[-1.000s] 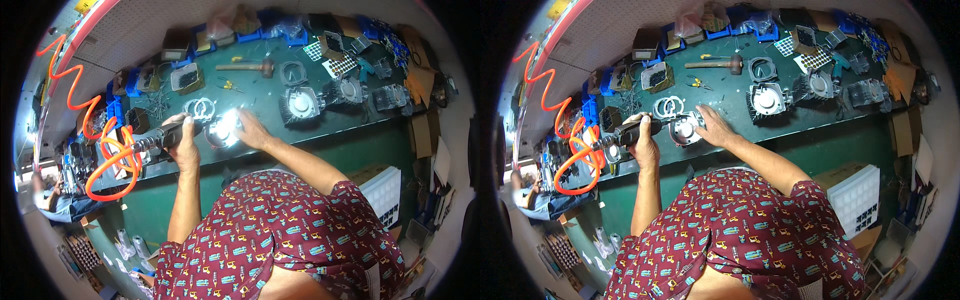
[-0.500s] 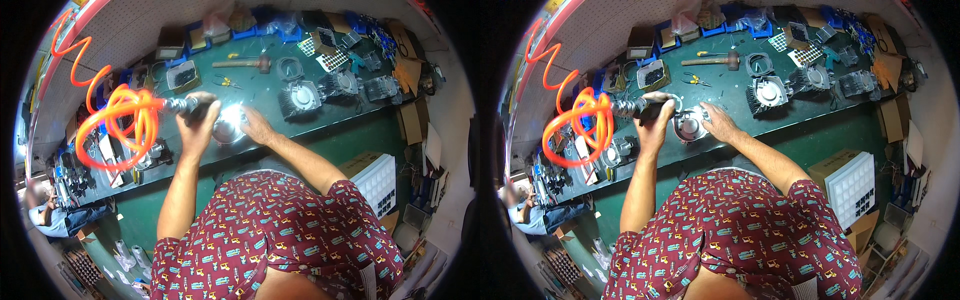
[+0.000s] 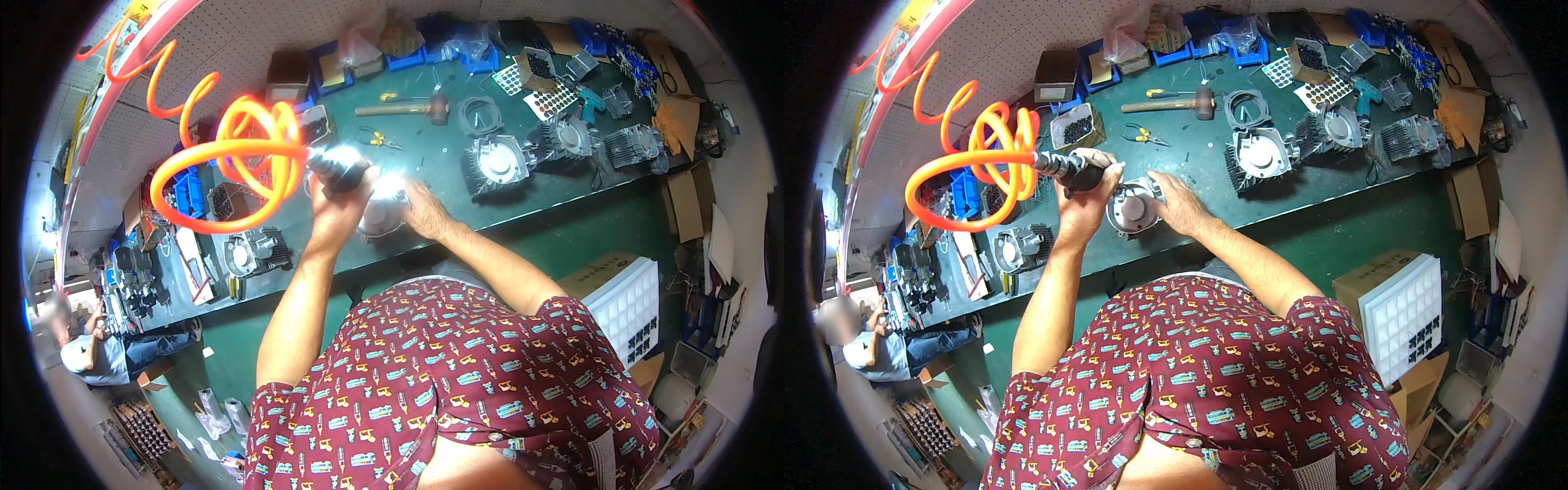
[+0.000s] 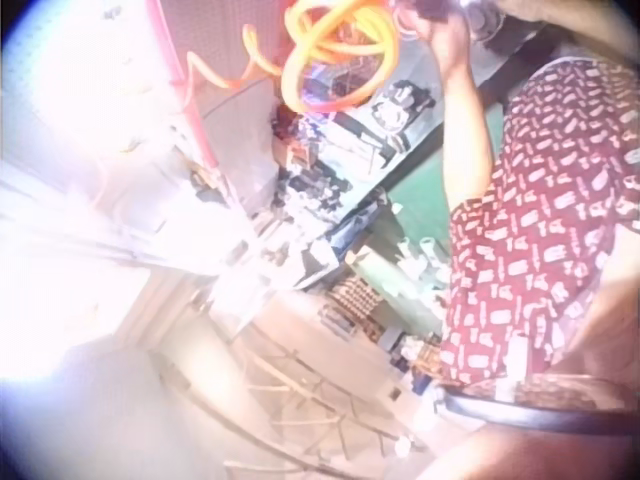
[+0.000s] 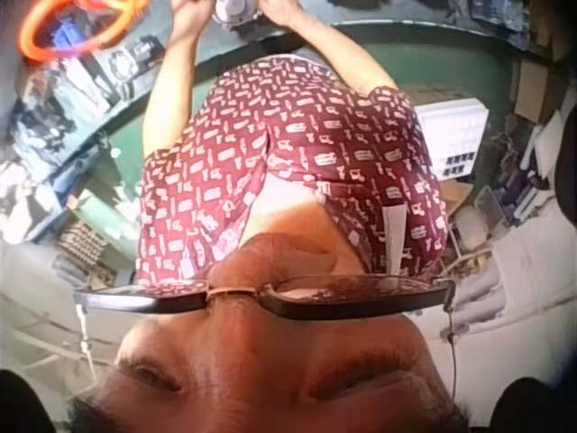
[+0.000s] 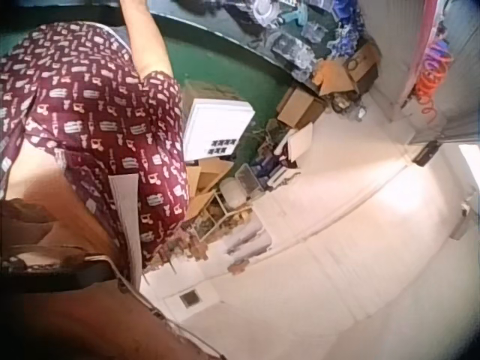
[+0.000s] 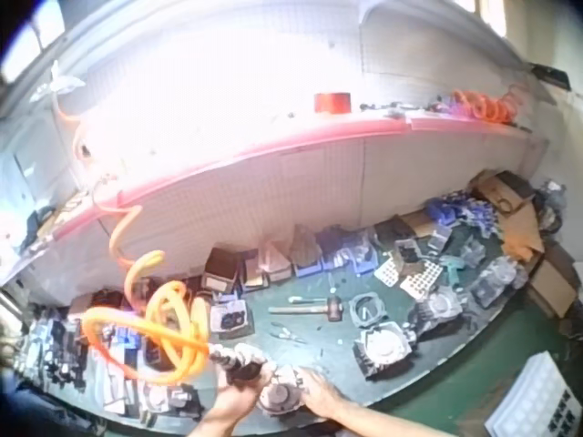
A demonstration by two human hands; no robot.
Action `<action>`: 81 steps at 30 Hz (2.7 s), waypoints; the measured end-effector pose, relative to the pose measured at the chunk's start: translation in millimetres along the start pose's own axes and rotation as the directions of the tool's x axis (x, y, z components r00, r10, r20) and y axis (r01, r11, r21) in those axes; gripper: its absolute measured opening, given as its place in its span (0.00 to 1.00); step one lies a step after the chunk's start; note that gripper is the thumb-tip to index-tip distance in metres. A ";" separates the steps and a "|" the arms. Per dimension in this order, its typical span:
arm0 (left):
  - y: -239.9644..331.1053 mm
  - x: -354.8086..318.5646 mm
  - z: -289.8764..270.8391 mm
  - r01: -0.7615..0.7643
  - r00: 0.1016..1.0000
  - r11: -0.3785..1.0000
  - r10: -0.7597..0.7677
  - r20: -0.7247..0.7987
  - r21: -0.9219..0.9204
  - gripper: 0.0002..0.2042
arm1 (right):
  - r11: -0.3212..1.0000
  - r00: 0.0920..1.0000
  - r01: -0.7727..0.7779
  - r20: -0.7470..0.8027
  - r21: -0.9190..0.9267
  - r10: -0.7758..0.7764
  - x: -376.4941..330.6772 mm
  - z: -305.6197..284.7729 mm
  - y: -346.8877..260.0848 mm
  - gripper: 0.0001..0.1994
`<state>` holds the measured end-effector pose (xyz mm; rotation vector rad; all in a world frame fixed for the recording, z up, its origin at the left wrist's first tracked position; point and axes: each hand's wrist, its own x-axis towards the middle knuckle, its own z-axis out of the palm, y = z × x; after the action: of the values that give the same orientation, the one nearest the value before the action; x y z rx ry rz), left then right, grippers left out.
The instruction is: The person uses a cordless drill to fasten screws into small circular electronic housings on a cluttered workbench. They repeatedly pick up housings, align them, and drive screws, then set the finished units aside. A second person is visible in the background working at a separate station.
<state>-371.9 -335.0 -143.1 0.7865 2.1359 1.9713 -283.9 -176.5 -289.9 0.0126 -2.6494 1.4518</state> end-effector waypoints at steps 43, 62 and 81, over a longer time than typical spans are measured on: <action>38.4 -102.4 9.9 0.064 0.981 0.987 -0.035 -0.193 0.148 0.11 | 0.999 0.998 -0.035 0.054 -0.019 0.036 2.5 0.3 -1.9 0.31; 28.9 -97.9 14.3 -0.007 0.978 0.982 0.046 -0.205 0.188 0.13 | 0.999 1.000 -0.013 -0.009 -0.045 0.013 3.5 3.7 -9.0 0.29; 13.1 -100.9 -0.8 -0.042 0.989 0.997 0.051 -0.142 0.068 0.11 | 0.999 1.000 -0.009 -0.025 -0.051 0.007 -1.4 6.0 -12.1 0.28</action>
<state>-282.2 -381.4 -155.5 0.7314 2.2923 2.0495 -282.4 -188.1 -283.1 -0.0203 -2.6690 1.3770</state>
